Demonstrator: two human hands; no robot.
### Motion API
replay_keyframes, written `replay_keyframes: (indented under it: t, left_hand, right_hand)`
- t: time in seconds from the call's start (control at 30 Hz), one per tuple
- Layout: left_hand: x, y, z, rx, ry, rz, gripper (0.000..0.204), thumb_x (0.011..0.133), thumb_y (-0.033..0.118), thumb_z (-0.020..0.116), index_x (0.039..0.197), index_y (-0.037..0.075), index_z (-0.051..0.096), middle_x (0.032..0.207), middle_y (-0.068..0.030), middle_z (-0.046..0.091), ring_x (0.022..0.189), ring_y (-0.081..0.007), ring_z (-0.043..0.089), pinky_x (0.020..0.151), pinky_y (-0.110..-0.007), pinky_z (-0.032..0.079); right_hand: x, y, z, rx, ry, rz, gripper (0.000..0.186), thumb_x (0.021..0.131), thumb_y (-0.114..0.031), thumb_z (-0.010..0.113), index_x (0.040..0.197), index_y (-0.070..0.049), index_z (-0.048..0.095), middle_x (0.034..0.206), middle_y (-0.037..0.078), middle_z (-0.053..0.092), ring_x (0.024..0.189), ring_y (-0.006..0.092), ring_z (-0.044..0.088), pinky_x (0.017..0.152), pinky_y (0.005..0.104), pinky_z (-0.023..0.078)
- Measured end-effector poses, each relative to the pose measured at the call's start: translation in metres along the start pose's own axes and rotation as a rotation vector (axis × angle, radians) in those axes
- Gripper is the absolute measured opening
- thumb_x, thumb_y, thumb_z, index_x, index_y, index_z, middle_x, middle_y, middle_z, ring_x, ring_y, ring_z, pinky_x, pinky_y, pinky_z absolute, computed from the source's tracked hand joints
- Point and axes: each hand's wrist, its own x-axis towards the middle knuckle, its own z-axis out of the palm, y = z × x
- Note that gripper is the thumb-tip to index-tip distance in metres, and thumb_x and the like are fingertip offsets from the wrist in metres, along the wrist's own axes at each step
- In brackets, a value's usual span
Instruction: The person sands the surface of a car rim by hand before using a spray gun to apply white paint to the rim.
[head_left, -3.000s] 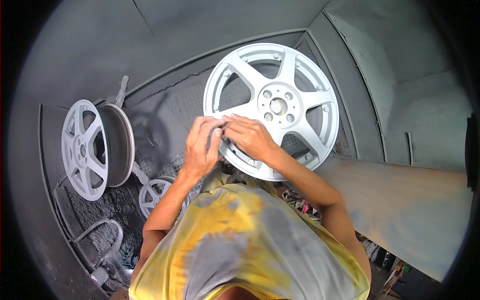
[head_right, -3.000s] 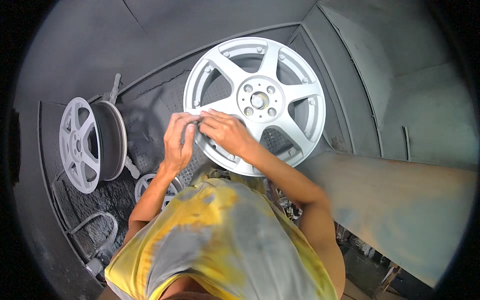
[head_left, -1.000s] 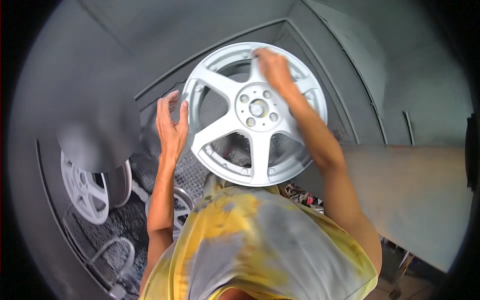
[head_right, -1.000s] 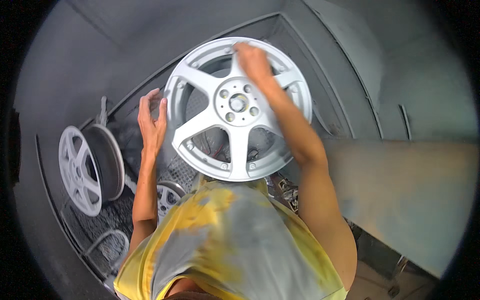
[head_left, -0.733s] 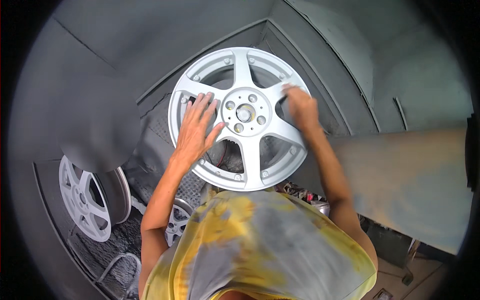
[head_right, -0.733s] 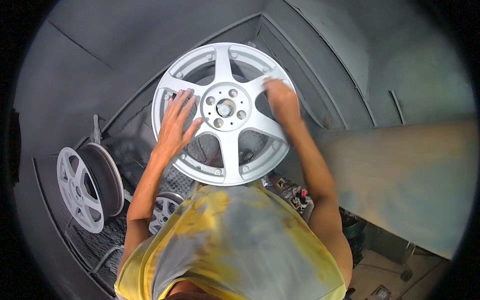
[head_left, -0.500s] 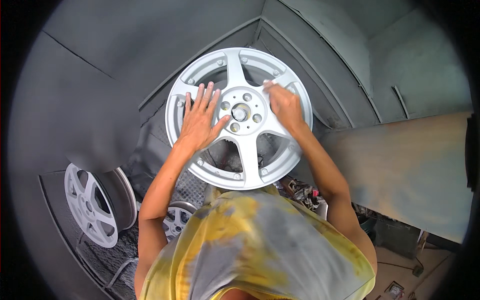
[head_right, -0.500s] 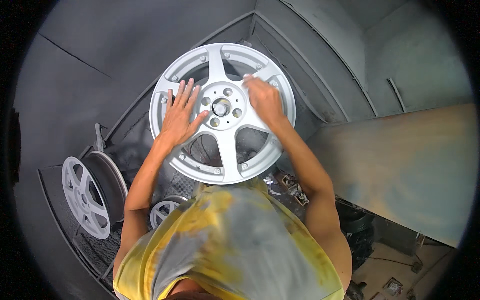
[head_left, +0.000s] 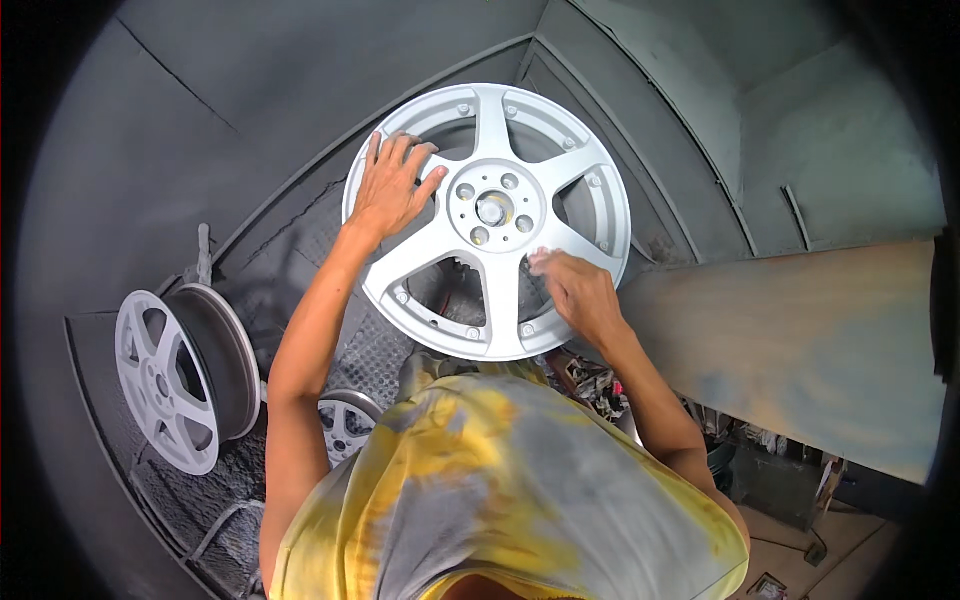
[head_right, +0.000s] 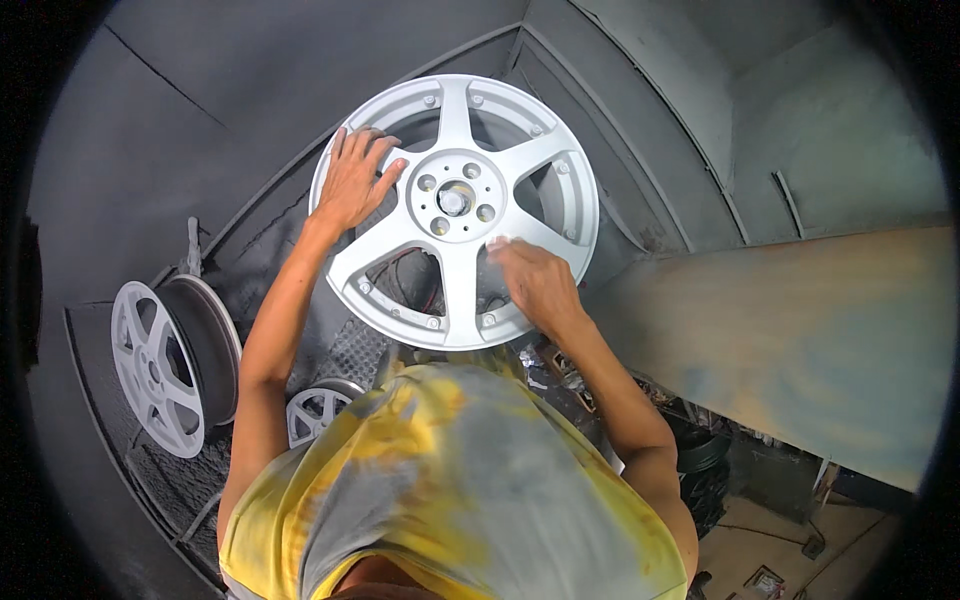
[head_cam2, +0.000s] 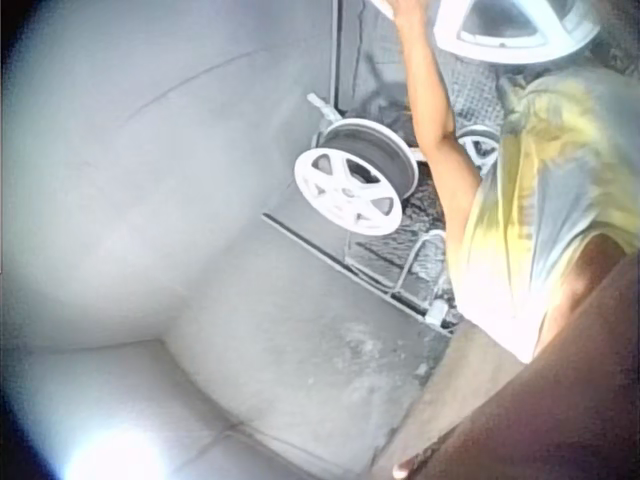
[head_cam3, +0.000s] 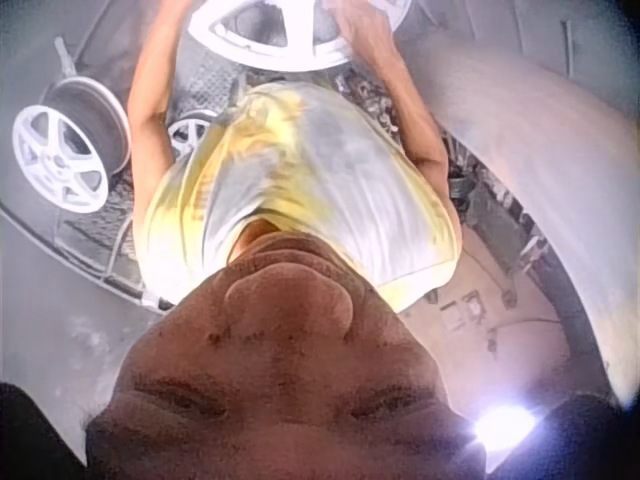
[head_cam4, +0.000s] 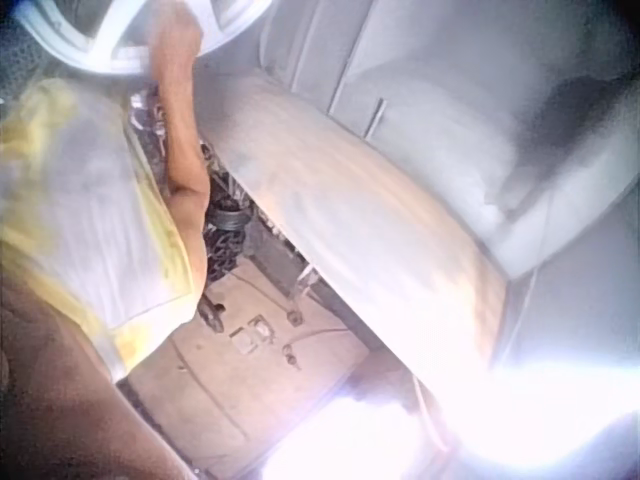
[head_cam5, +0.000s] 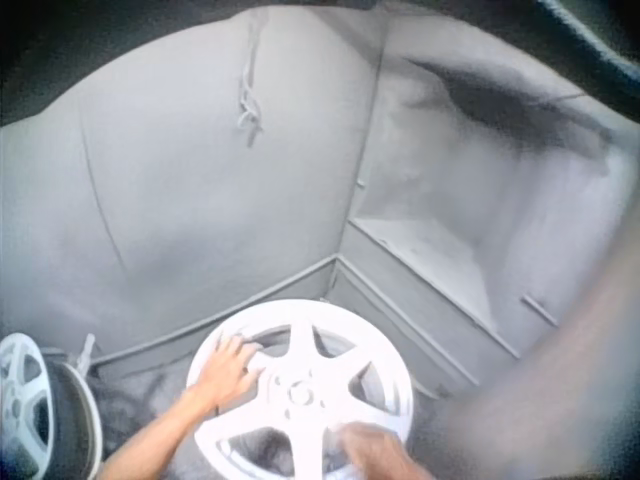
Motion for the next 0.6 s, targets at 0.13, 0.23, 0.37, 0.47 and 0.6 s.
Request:
replay_keyframes:
  t: [0.13,0.23,0.37,0.47,0.6]
  left_hand:
    - [-0.001,0.001,0.003,-0.034,0.059,-0.019,0.045,0.111,0.045,0.057,0.136,0.008,0.067,0.137,-0.0170,0.061,0.140,-0.0356,0.053,0.133,-0.062,0.021]
    - [-0.001,0.001,0.002,-0.020,0.073,-0.014,0.044,0.111,0.042,0.058,0.135,0.007,0.067,0.134,-0.0182,0.061,0.137,-0.0365,0.055,0.131,-0.062,0.024]
    - [-0.010,0.006,-0.005,-0.001,0.115,-0.040,0.041,0.110,0.040,0.059,0.135,0.008,0.068,0.131,-0.0181,0.063,0.131,-0.0405,0.058,0.127,-0.057,0.035]
    - [-0.023,0.016,-0.012,0.060,0.114,-0.071,0.041,0.109,0.038,0.063,0.132,0.006,0.070,0.127,-0.0200,0.064,0.125,-0.0423,0.060,0.118,-0.056,0.043]
    - [-0.058,0.047,-0.032,0.138,0.074,-0.160,0.041,0.107,0.037,0.068,0.129,0.003,0.070,0.121,-0.0213,0.064,0.117,-0.0422,0.063,0.102,-0.055,0.052]
  right_hand:
    - [0.027,0.020,-0.016,-0.143,0.186,-0.074,0.027,0.090,0.007,0.071,0.114,-0.005,0.073,0.114,0.017,0.079,0.108,0.0380,0.076,0.103,0.0478,0.061]
    - [0.075,0.044,-0.014,-0.228,0.168,-0.106,0.024,0.092,0.006,0.070,0.113,-0.004,0.075,0.119,0.017,0.079,0.113,0.0376,0.075,0.101,0.0479,0.062]
    - [0.058,0.064,0.002,-0.249,0.059,-0.102,0.024,0.092,0.006,0.070,0.113,-0.003,0.076,0.123,0.017,0.078,0.117,0.0385,0.075,0.100,0.0481,0.061]
    - [0.030,0.041,0.007,-0.258,0.067,-0.065,0.021,0.093,0.004,0.069,0.112,-0.002,0.076,0.123,0.017,0.079,0.118,0.0375,0.075,0.108,0.0494,0.059]
    - [0.016,0.016,0.016,-0.182,0.066,-0.142,0.020,0.092,0.004,0.068,0.109,-0.005,0.075,0.110,0.016,0.080,0.109,0.0347,0.076,0.113,0.0498,0.054]
